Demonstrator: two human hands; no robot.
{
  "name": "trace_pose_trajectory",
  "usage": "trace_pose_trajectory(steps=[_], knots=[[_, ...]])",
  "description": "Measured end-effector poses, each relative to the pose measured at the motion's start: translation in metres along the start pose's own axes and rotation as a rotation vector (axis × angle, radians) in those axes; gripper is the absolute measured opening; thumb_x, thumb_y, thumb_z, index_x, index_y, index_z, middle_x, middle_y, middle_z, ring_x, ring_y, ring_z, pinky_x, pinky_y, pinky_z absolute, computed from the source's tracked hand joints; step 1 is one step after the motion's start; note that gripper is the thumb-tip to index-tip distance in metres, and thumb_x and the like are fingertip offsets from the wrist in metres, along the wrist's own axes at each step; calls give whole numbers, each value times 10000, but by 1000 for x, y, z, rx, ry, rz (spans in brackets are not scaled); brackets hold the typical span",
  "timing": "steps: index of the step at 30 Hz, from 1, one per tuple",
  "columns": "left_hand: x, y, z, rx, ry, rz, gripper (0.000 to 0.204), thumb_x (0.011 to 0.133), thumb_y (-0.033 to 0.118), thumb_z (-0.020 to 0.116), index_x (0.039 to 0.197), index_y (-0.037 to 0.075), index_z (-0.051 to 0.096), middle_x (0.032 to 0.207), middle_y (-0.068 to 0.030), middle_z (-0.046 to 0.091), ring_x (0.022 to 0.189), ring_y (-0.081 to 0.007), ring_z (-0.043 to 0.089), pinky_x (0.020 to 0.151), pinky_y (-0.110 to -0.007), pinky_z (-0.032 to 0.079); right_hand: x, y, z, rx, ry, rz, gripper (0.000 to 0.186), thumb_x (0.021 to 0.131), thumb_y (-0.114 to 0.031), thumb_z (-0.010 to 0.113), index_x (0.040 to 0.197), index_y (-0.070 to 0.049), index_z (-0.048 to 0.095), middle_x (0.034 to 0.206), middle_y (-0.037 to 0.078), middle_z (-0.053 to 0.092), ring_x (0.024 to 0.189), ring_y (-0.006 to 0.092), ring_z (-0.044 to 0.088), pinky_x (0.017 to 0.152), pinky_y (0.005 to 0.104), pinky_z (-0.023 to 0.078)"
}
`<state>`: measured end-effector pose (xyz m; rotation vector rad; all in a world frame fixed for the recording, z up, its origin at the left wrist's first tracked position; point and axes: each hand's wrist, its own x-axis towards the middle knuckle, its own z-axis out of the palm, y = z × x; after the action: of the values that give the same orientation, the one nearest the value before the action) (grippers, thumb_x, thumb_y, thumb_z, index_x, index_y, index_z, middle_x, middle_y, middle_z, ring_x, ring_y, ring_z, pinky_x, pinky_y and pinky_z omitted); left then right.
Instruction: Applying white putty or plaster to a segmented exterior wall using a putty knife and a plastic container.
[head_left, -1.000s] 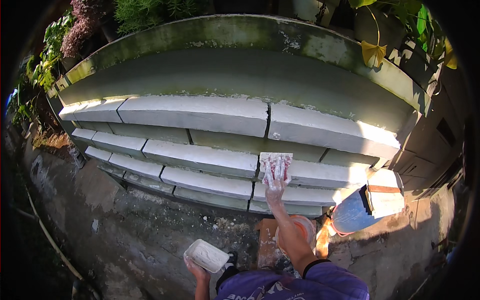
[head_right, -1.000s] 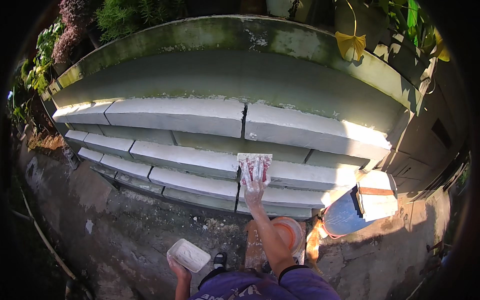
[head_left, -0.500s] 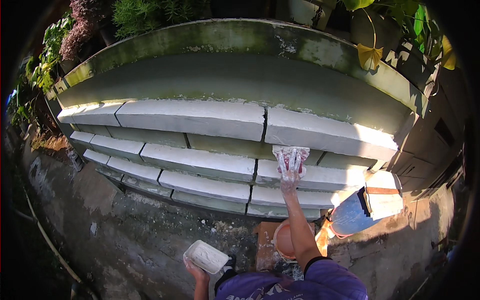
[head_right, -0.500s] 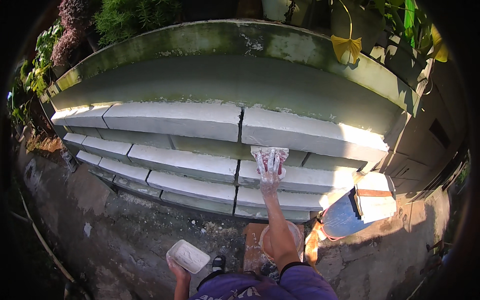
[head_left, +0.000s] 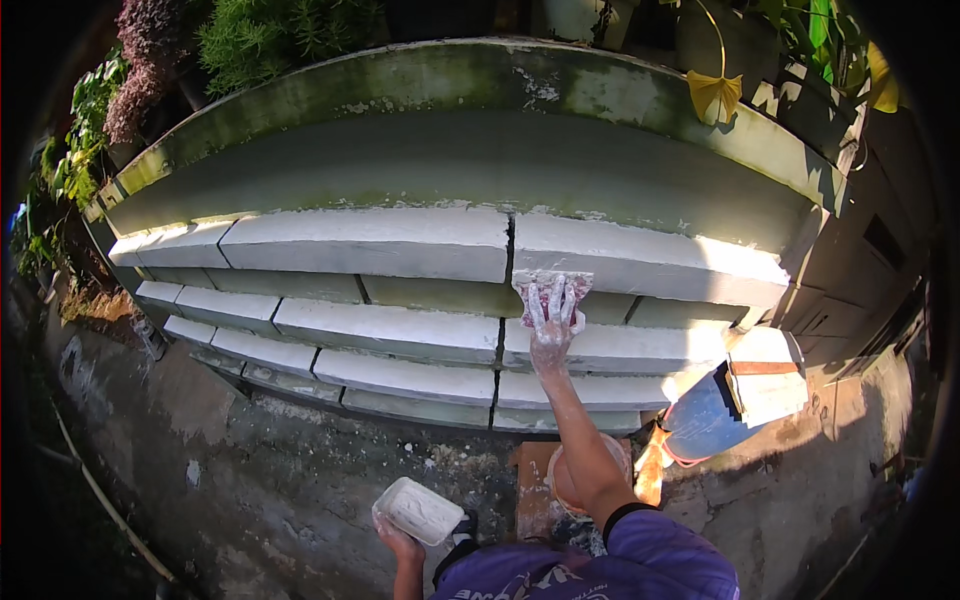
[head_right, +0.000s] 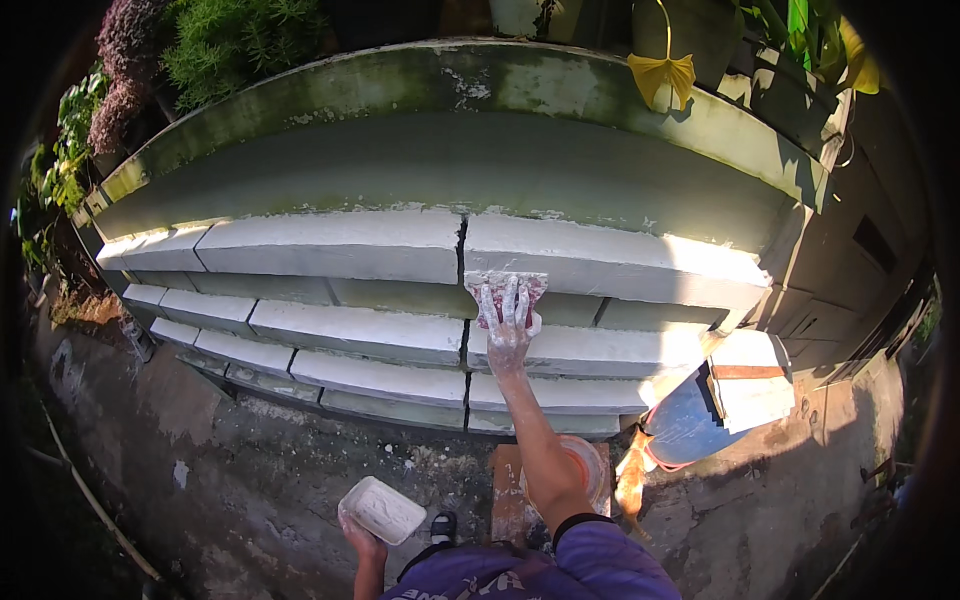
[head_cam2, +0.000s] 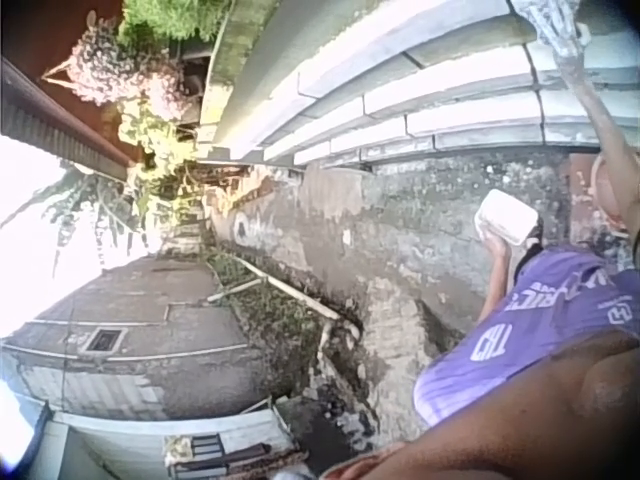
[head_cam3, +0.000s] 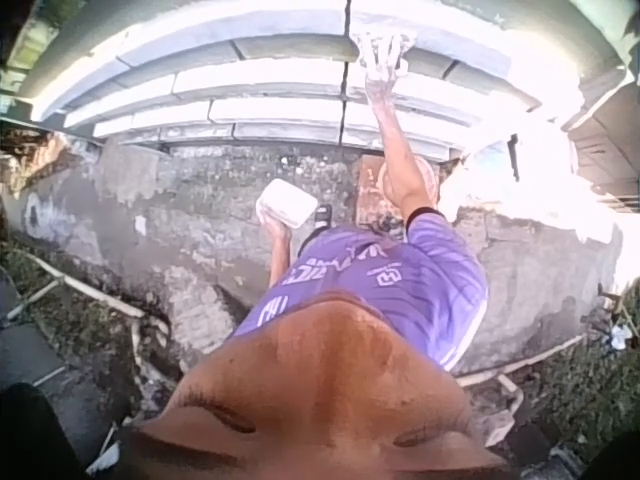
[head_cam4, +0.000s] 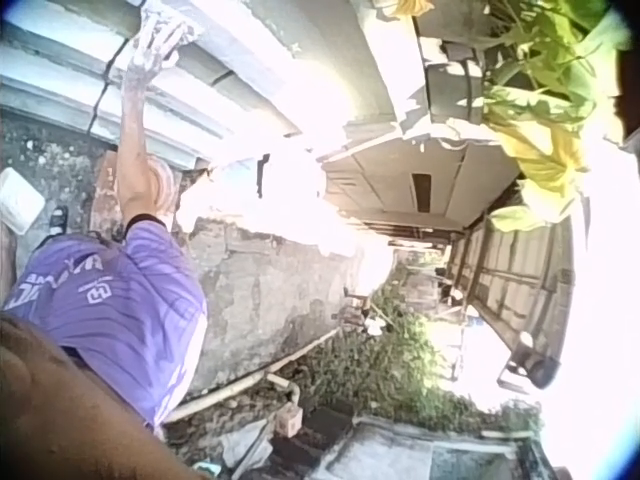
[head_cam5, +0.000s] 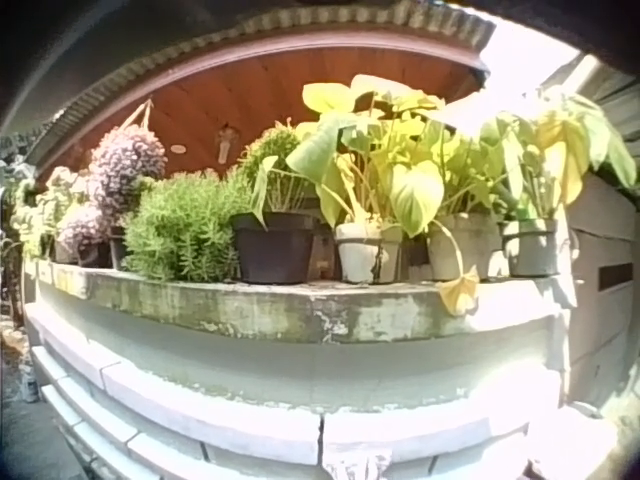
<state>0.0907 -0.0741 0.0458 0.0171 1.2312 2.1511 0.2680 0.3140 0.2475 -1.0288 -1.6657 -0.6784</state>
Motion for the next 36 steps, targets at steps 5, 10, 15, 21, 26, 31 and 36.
trace_pose_trajectory(steps=[5,10,15,21,26,31,36], knots=[[1,-5,-16,19,24,38,423,1010,361,395,1346,104,399,1317,-112,497,1186,-287,532,981,-456,465,-52,-15,-20,82,-112,-15,548,770,-11,581,1288,-188,619,1464,153,436,1364,331,383,1006,475,255],[-2,-8,-29,44,15,61,425,1008,352,399,1351,102,401,1313,-105,499,1186,-285,530,980,-445,459,-2,-26,-34,116,68,-44,513,750,-8,598,1235,-165,656,1438,165,465,1347,345,406,987,483,285],[-2,-6,-19,42,15,18,424,1011,360,389,1347,103,408,1306,-95,503,1180,-278,531,978,-440,458,30,0,-15,-10,8,24,540,816,-23,566,1327,-200,578,1468,97,441,1372,290,381,982,474,299],[-3,-4,-18,18,25,24,415,1014,369,383,1328,101,422,1283,-95,515,1162,-277,542,968,-439,466,-45,-11,-38,42,-192,21,558,784,-9,571,1318,-169,585,1448,120,459,1350,310,406,990,513,282],[-4,-5,-20,42,-5,5,425,1011,382,399,1332,104,419,1282,-98,516,1169,-279,538,974,-437,463,-27,-25,-60,149,-57,23,426,859,-61,539,1262,-159,635,1391,130,521,1321,303,449,982,498,288],[4,-14,-15,59,-68,-9,443,1003,397,406,1341,111,417,1316,-91,499,1195,-280,518,992,-447,447,36,0,-40,-58,39,37,520,807,-30,555,1311,-151,592,1432,146,472,1333,309,431,968,499,313],[4,-21,-11,-5,-123,-93,495,988,451,380,1349,114,418,1350,-89,482,1210,-297,507,1014,-464,427,2,7,-42,-26,-156,-58,575,792,14,538,1344,-148,556,1452,143,443,1347,294,413,947,481,353]])
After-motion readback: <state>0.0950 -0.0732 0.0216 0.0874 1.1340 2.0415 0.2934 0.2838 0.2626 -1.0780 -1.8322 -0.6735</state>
